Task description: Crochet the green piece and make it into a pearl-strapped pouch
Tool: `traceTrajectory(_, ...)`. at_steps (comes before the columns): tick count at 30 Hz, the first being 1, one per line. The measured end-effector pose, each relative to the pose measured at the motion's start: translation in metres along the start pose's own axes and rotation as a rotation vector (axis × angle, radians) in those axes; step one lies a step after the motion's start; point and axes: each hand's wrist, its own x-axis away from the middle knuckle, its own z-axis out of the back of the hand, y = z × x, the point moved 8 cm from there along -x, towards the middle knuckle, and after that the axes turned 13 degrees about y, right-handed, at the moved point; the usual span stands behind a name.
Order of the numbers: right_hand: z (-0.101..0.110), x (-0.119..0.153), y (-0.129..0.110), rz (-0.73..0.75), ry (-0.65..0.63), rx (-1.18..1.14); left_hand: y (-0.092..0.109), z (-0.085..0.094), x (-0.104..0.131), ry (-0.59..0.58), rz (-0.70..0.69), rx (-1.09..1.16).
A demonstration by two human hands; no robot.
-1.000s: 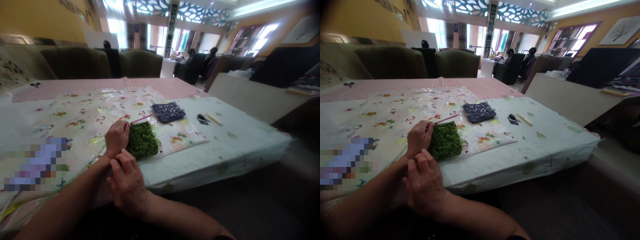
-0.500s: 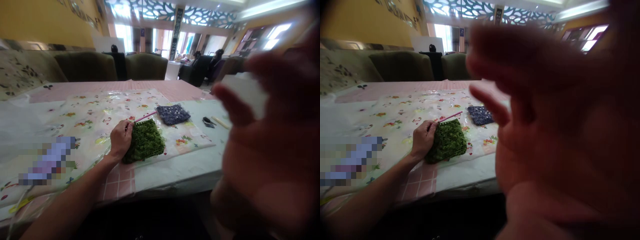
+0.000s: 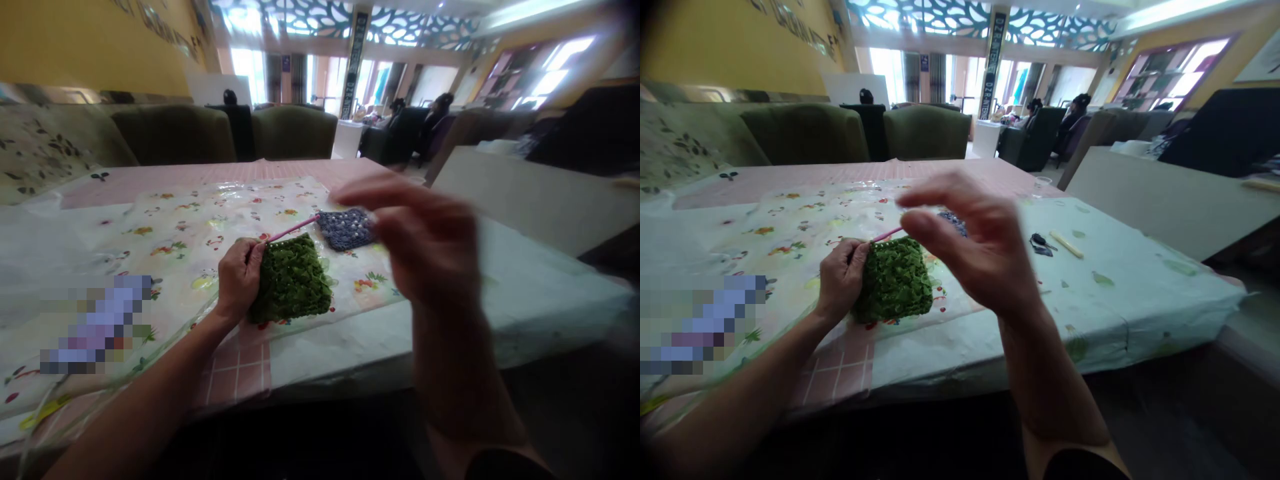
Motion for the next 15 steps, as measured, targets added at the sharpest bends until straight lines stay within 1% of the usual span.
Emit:
traceTrajectory(1, -0.015, 0.0, 0.017, -0.06, -0.086, 0.0, 0.002, 0.002, -0.001, 0.015, -0.004, 0.013)
traceTrajectory(2, -0.032, 0.003, 0.035, -0.108, -0.171, 0.054, 0.003, 0.005, -0.002, 0.026, -0.013, 0.031)
traceTrajectory(3, -0.044, 0.004, 0.053, -0.147, -0.186, 0.119, 0.006, 0.006, -0.003, 0.032, -0.026, 0.05)
traceTrajectory(4, -0.053, 0.006, 0.069, -0.179, -0.169, 0.142, 0.008, 0.007, -0.004, 0.025, -0.043, 0.07)
traceTrajectory(5, -0.064, 0.008, 0.079, -0.202, -0.178, 0.082, 0.011, 0.007, -0.005, 0.006, -0.063, 0.093)
traceTrajectory(7, -0.083, 0.014, 0.094, -0.307, -0.215, -0.132, 0.017, 0.003, -0.004, -0.066, -0.103, 0.146)
traceTrajectory(9, -0.096, 0.022, 0.098, -0.41, -0.291, -0.329, 0.023, -0.002, -0.001, -0.159, -0.138, 0.198)
traceTrajectory(10, -0.099, 0.024, 0.097, -0.433, -0.322, -0.374, 0.025, -0.005, 0.0, -0.2, -0.15, 0.216)
traceTrajectory(11, -0.1, 0.026, 0.094, -0.419, -0.338, -0.38, 0.026, -0.006, 0.001, -0.23, -0.156, 0.229)
traceTrajectory(12, -0.098, 0.026, 0.09, -0.361, -0.338, -0.355, 0.027, -0.008, 0.002, -0.252, -0.155, 0.24)
traceTrajectory(13, -0.096, 0.025, 0.084, -0.267, -0.324, -0.309, 0.027, -0.009, 0.003, -0.272, -0.144, 0.251)
traceTrajectory(15, -0.088, 0.026, 0.074, -0.037, -0.251, -0.192, 0.025, -0.012, 0.003, -0.321, -0.091, 0.288)
